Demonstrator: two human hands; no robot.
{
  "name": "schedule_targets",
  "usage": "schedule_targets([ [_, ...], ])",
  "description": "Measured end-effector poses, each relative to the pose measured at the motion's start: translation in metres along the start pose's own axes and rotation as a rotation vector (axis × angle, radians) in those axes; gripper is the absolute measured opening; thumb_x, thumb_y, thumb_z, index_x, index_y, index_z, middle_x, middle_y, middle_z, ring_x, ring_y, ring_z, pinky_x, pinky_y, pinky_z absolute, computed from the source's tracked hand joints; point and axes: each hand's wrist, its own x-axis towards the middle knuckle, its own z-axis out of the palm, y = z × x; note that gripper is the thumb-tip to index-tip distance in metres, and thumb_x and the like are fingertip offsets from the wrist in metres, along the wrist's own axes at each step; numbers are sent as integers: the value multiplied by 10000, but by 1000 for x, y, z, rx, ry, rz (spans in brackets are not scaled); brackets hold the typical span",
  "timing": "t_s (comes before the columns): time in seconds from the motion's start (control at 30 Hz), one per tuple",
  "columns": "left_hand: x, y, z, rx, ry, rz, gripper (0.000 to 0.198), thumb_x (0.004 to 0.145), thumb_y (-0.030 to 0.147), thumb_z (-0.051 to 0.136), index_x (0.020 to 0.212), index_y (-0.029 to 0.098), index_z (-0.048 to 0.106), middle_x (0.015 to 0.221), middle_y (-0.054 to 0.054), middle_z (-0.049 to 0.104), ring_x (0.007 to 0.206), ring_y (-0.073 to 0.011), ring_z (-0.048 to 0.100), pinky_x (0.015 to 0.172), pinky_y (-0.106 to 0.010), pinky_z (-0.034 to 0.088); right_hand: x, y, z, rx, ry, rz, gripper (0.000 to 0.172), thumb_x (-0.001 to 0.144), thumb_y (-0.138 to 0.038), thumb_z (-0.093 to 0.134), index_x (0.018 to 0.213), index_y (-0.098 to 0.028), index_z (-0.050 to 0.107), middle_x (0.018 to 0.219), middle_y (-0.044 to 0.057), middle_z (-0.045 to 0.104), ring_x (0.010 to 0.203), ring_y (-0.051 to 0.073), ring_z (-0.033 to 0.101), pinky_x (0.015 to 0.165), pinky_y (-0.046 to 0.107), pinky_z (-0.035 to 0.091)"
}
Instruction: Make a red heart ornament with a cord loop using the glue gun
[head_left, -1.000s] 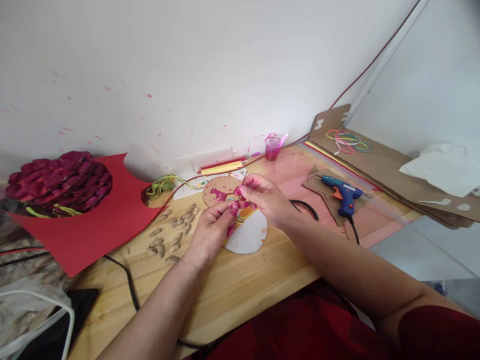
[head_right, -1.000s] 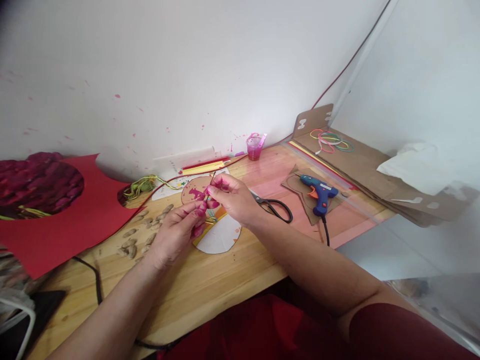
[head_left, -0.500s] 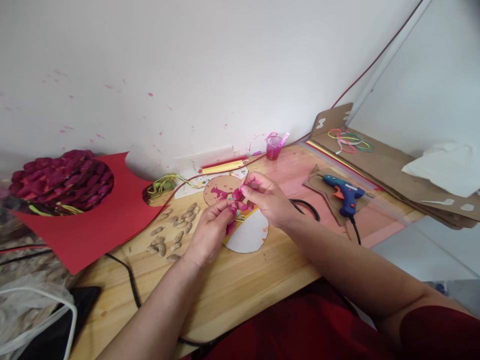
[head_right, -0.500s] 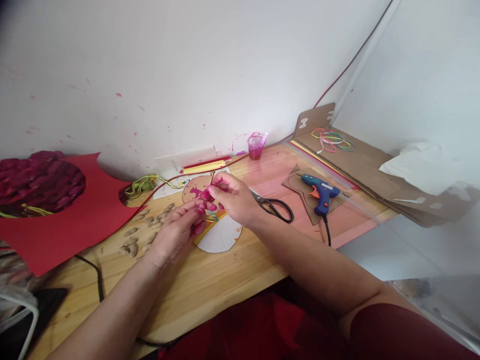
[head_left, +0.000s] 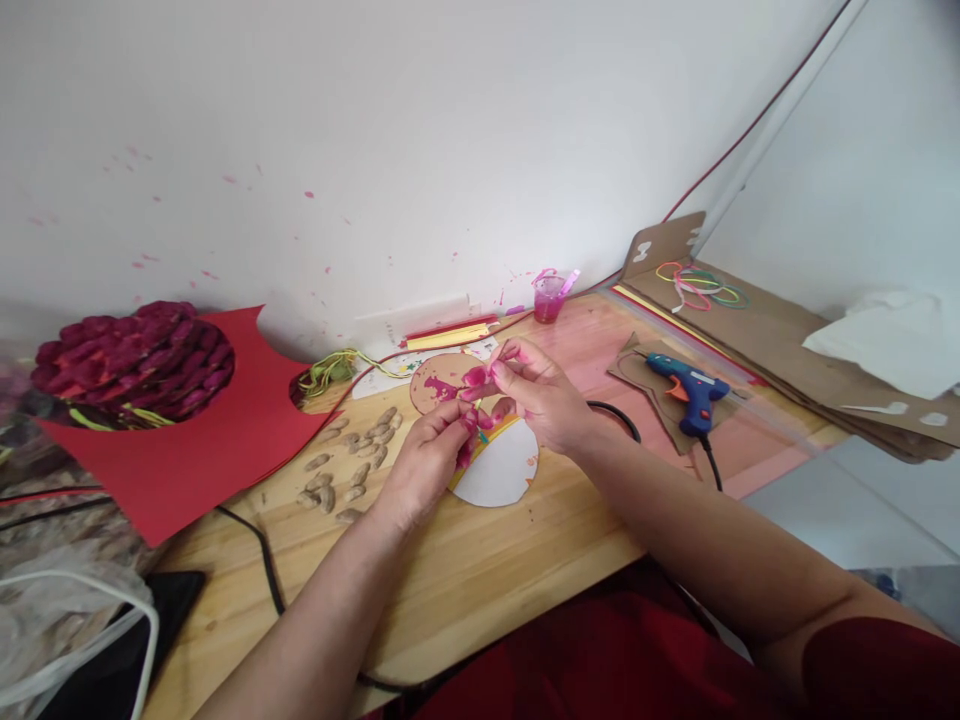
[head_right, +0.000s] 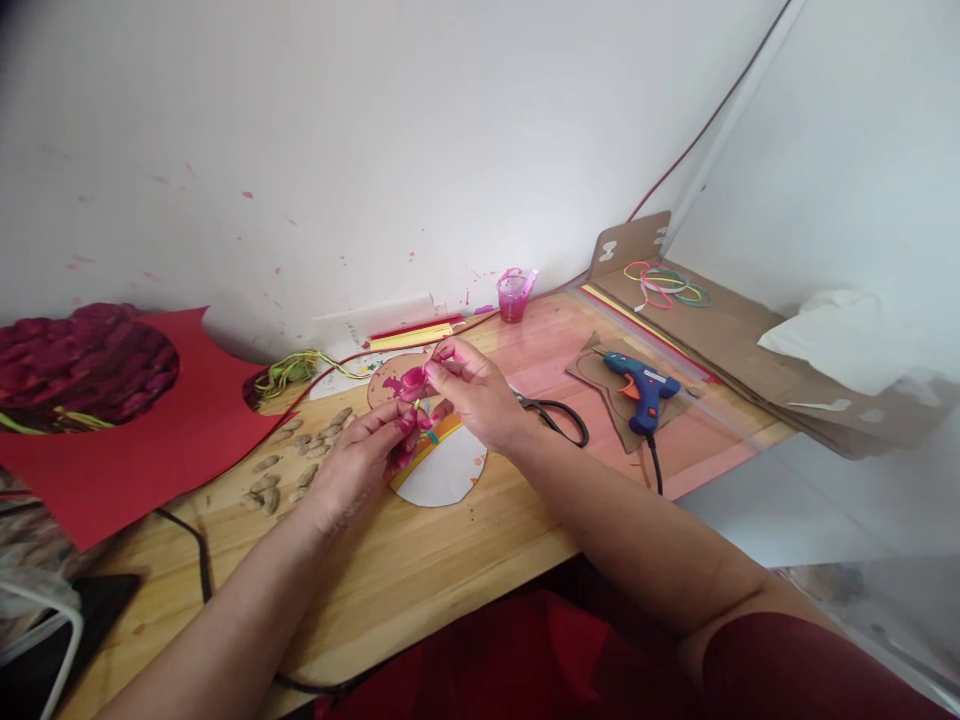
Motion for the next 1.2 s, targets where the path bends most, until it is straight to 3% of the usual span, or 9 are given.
schedule_targets([
  [0.2,1,-4,-6,236,-64,11,251,897,371,530,714,199,528,602,37,497,537,-108,411,507,-237,313,1,-5,-5,80,-40,37,375,815,-482,744,909,-260,456,874,-47,665,694,144,730,578,243,565],
  [0.33,2,-4,-10,351,-117,-21,269,908,363,524,707,193,578,608,23,526,562,-123,439,526,-242,332,2,-9,-10,44,-22,35,386,805,-484,751,920,-259,460,832,-57,627,700,156,737,623,277,593],
  [0.5,5,6,-18,215,277,223,196,859,333,617,955,189,711,846,-24,679,716,-144,550,616,-240,411,1,-11,-9,-7,-75,111,365,809,-470,753,908,-249,479,862,-49,598,692,141,723,657,296,604],
  [0.57,5,9,-17,145,314,292,253,846,349,653,1032,197,730,936,-39,709,752,-147,575,645,-244,432,-1,-8,-7,-25,-106,144,345,826,-470,736,901,-242,488,869,-44,596,684,131,713,678,311,609],
  [0.73,3,1,-8,160,176,256,246,775,340,748,972,199,788,1001,-78,737,893,-205,635,805,-304,480,-4,-1,0,-31,-150,152,320,845,-437,728,883,-224,492,886,-24,617,742,122,679,717,319,607],
  [0.9,3,-7,-4,209,132,246,201,826,343,701,916,192,797,970,-85,742,914,-218,639,865,-338,471,-6,2,2,-16,-139,168,305,840,-437,731,879,-224,516,806,-38,600,692,103,625,685,299,593],
  [1.1,1,3,-5,9,91,197,174,807,357,745,852,193,781,850,-31,739,806,-153,623,802,-266,470,-4,3,-3,-20,-90,176,317,833,-457,730,890,-231,515,824,-43,589,730,131,659,629,275,553],
  [1.2,0,7,-5,-46,95,104,216,738,375,809,824,180,774,613,21,626,570,-85,500,569,-198,397,-2,6,-3,-85,-59,117,291,843,-443,722,871,-221,537,830,-36,589,690,102,611,568,215,473],
])
